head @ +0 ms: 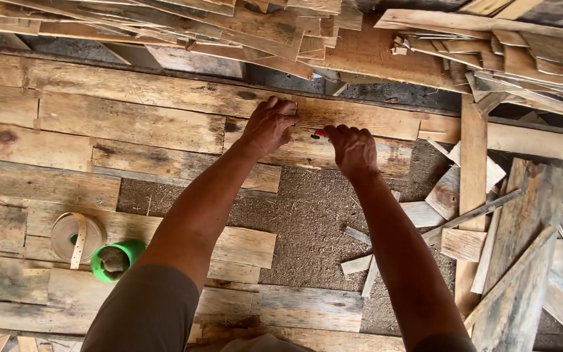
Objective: Measure, mark, and cut wood veneer pieces to fit into a wooden surface.
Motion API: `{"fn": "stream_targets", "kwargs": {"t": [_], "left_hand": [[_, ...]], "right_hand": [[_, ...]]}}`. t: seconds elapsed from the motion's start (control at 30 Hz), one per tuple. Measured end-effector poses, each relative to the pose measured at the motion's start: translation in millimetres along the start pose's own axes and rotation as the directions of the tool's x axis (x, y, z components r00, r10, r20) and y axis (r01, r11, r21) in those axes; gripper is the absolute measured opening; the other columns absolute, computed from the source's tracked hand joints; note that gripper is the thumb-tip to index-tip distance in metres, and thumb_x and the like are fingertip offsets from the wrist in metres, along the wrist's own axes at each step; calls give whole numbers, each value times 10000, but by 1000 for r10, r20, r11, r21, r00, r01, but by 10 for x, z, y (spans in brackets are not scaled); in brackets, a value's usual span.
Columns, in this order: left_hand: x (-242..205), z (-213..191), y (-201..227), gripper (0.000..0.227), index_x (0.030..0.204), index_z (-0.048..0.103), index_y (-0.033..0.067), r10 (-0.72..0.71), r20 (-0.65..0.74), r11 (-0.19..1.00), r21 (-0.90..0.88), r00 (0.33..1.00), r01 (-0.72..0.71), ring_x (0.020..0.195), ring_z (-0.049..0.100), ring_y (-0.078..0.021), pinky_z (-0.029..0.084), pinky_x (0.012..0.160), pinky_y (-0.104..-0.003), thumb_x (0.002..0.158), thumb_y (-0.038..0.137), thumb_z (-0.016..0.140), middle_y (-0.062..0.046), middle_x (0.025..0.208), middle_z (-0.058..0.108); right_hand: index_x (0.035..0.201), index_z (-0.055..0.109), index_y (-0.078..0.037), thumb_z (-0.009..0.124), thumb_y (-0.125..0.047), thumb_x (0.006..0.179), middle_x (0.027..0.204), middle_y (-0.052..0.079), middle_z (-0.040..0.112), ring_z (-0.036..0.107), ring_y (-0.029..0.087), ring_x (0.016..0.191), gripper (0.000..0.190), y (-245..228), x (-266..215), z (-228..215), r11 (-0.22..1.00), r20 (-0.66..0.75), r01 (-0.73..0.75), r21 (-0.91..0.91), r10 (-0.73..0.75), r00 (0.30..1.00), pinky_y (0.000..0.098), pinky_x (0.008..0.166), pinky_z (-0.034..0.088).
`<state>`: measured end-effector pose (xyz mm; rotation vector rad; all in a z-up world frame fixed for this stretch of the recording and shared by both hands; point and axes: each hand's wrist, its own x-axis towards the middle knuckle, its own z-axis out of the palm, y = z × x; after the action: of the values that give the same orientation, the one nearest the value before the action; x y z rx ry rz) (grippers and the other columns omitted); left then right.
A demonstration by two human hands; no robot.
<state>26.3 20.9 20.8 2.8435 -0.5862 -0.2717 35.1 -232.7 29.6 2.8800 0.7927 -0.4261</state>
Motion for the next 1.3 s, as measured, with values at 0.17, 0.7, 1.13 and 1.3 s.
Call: {"fn": "stream_targets", "kwargs": {"t": [0.17, 0.7, 1.13, 1.3], "left_hand": [[9, 17, 8, 616, 1328, 699, 223, 13, -17, 998, 54, 1000, -12, 1269, 436, -275, 406, 1110, -408, 769, 424, 860, -14, 1515, 463], [-16, -70, 46, 580, 1343, 673, 310, 11, 4, 990, 142, 1000, -11, 1219, 449, -229, 427, 1070, -396, 802, 458, 817, 53, 1667, 268], [21, -127, 49, 581, 1410, 635, 354, -3, 114, 982, 190, 993, -19, 1128, 453, -193, 447, 1028, -302, 868, 514, 767, 131, 1678, 321], [44, -140, 76, 632, 1443, 599, 359, -24, 156, 960, 280, 987, -21, 1074, 450, -196, 477, 942, -285, 850, 498, 767, 121, 1684, 255]], "right_hand": [[1442, 550, -259, 459, -72, 1066, 1273, 69, 694, 705, 195, 814, 429, -47, 117, -225, 998, 75, 46, -46, -42, 996, 349, 734, 580], [1457, 507, -222, 487, -77, 1056, 1041, 80, 693, 627, 172, 691, 426, 13, 250, -256, 963, 175, 163, -213, -126, 976, 295, 585, 554], [1513, 499, -250, 514, -14, 943, 913, 98, 679, 574, 192, 551, 617, 112, 374, -85, 951, 129, 250, -183, -229, 965, 272, 422, 527], [1504, 484, -224, 505, 22, 997, 1009, 117, 717, 637, 198, 593, 564, 76, 336, -285, 970, 188, 236, -67, -220, 957, 317, 546, 602]]}}
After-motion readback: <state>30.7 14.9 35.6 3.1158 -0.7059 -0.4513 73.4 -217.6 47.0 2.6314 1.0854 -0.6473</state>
